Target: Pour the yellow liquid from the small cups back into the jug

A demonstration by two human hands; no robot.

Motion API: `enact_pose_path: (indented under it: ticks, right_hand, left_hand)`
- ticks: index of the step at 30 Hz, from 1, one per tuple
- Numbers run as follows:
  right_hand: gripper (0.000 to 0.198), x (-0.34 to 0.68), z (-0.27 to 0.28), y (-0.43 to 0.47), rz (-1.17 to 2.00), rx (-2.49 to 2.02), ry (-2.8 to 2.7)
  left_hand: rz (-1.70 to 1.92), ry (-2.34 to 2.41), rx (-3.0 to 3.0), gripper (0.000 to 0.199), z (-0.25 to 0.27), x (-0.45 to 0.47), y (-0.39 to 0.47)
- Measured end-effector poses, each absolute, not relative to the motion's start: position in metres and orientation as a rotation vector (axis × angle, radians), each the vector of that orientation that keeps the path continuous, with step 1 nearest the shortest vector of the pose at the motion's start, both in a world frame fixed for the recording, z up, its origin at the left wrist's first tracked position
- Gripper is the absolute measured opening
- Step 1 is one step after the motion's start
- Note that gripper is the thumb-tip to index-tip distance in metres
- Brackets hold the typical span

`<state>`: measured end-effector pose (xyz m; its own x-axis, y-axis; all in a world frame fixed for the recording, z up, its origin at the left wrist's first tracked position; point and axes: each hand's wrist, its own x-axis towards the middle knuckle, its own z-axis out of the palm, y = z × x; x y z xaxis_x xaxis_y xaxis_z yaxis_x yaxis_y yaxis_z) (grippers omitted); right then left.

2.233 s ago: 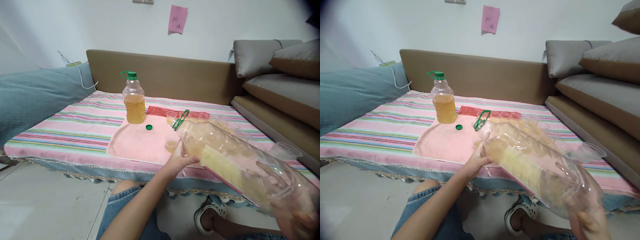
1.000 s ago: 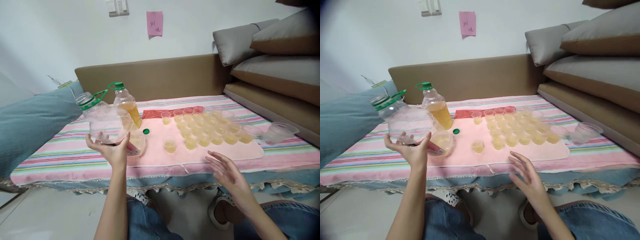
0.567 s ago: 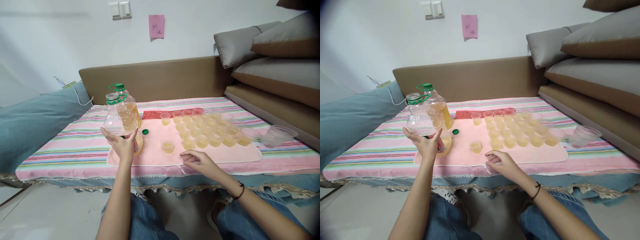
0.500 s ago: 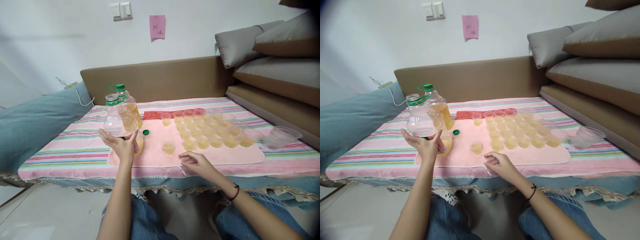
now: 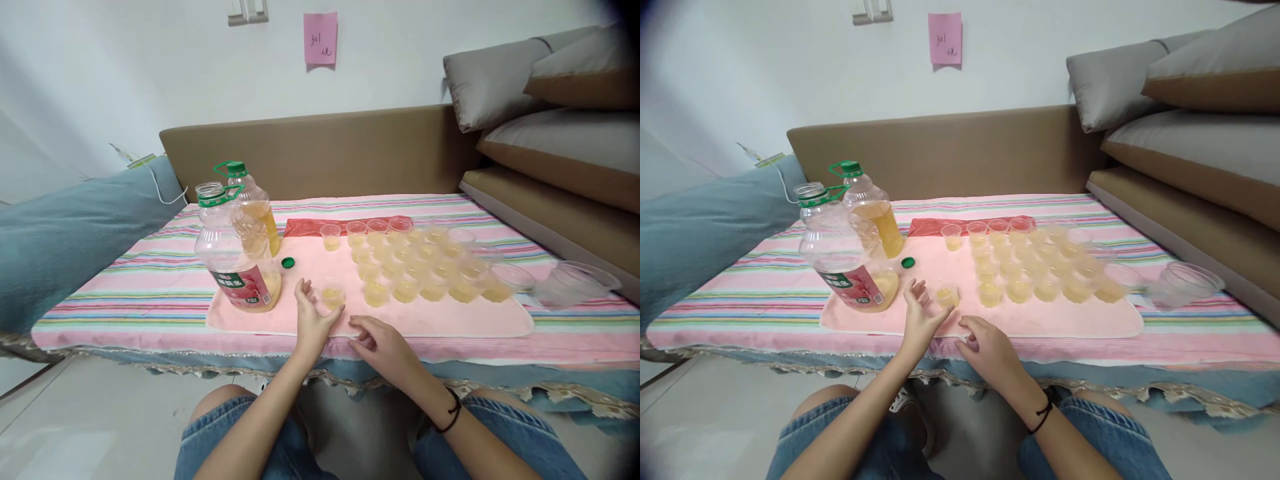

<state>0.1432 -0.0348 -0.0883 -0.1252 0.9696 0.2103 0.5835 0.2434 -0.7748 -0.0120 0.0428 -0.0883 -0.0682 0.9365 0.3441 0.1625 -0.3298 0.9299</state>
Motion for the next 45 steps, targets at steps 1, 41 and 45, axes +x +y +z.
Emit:
enact_pose_path:
  ticks: [1,41,45]
  right_hand:
    - [0.032,0.143,-0.089,-0.035,0.67,-1.421,-1.822]
    - [0.043,0.134,-0.071,-0.02,0.7,-1.41,-1.789]
    - [0.043,0.131,-0.068,-0.02,0.733,-1.418,-1.783]
  left_hand:
    - [1.444,1.19,1.536,0.092,-0.09,-0.011,0.048]
    - [1.521,1.198,1.419,0.088,-0.076,0.033,0.201]
    - [1.528,1.167,1.438,0.084,-0.077,0.032,0.199]
